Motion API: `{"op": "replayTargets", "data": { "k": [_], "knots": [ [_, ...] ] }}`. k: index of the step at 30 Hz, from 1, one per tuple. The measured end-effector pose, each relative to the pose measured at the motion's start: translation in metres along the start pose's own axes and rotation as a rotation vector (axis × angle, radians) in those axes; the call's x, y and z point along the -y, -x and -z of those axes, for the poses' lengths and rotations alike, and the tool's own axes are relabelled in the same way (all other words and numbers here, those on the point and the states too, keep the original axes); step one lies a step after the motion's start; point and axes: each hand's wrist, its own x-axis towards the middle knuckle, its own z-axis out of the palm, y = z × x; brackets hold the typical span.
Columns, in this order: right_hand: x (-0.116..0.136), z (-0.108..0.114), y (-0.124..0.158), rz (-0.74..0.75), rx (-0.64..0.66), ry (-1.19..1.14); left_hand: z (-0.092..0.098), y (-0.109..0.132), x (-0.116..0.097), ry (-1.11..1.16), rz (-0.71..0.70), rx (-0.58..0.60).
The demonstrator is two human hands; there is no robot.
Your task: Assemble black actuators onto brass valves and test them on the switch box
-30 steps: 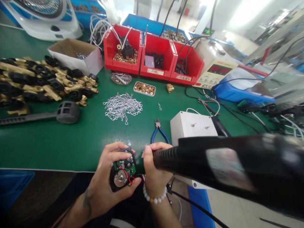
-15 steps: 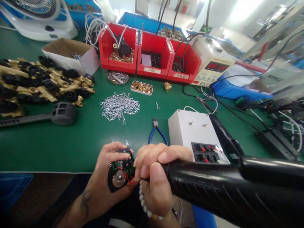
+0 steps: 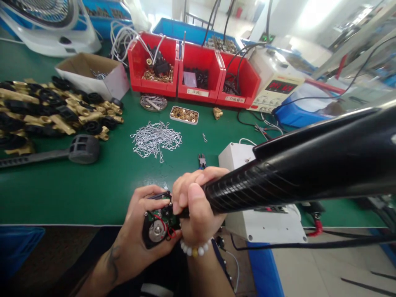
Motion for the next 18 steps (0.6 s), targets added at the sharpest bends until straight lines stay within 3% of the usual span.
{"op": "replayTargets", "data": {
  "k": [5,10,18],
  "knots": [
    [0.011,0.005,-0.005,-0.079,0.123,-0.018,0.0,0.0,0.0,-0.004,-0.02,0.014],
    [0.019,0.007,-0.008,-0.036,0.088,0.005,0.001,-0.003,-0.002,0.0,-0.011,0.03],
    [0.007,0.003,0.003,0.014,0.093,-0.04,0.003,-0.005,-0.001,0.01,-0.026,0.049]
  ]
}}
